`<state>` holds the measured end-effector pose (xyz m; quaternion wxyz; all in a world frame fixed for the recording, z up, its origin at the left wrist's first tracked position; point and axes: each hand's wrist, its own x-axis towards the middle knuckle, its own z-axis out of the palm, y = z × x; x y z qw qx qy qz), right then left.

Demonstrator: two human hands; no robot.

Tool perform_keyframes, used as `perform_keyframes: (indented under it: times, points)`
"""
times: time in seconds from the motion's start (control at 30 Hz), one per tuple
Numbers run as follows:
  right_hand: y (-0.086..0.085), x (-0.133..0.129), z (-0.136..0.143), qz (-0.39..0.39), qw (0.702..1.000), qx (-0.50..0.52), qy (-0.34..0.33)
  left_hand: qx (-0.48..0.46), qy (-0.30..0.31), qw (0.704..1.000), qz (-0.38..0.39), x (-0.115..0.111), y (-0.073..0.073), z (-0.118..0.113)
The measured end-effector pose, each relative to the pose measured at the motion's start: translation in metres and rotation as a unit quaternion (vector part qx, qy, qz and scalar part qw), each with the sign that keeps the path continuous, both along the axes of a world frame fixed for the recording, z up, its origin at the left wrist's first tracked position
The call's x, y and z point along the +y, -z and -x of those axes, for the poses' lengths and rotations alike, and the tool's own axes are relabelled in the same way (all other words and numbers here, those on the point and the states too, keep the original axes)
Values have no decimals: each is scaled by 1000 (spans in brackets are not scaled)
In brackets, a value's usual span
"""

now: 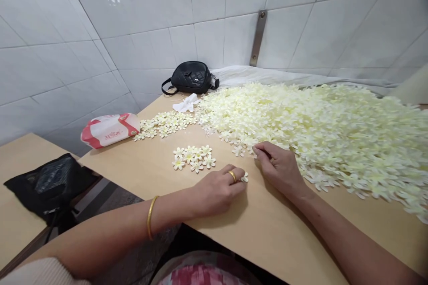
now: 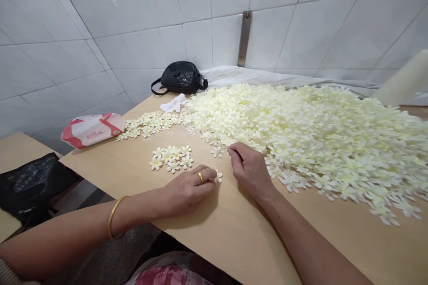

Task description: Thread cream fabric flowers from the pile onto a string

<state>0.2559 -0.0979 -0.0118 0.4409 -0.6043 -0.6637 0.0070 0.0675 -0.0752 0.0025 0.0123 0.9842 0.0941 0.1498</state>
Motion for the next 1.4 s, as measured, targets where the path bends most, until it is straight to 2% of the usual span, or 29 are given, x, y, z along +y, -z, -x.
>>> perform_keyframes:
  times: [0.07,0.13,0.3,0.4,0.5,0.67,0.83,1.0,1.17,1.27,1.4]
  points:
    - [0,-1,0,5,1000,3,3,-29,-13,999,21,-2,-2,7]
    - [1,-1,-1,11,1000,6,5,-67,-55,996,32,7,-6,17]
    - [3,0,0,27,1000,2,-8,-148,-245,958,32,48,-9,52]
    - [3,0,1,35,999,1,-10,-120,-305,943,66,60,-4,64]
    - [3,0,2,42,999,-1,-8,-110,-295,944,101,58,2,64]
    - [4,0,1,41,999,-7,-16,-147,-276,945,98,53,3,58]
    - [5,1,0,48,999,-9,-18,-176,-275,941,85,52,-1,67]
    - [5,1,1,57,998,-5,-34,-164,-232,955,81,29,-9,70]
    - [3,-1,2,38,999,-1,-19,-153,-159,973,73,-3,-6,45]
    - [3,-2,1,13,1000,-5,11,-136,-114,983,52,-19,2,26]
    - [3,-8,2,17,1000,-24,8,-102,-96,990,30,-34,13,8]
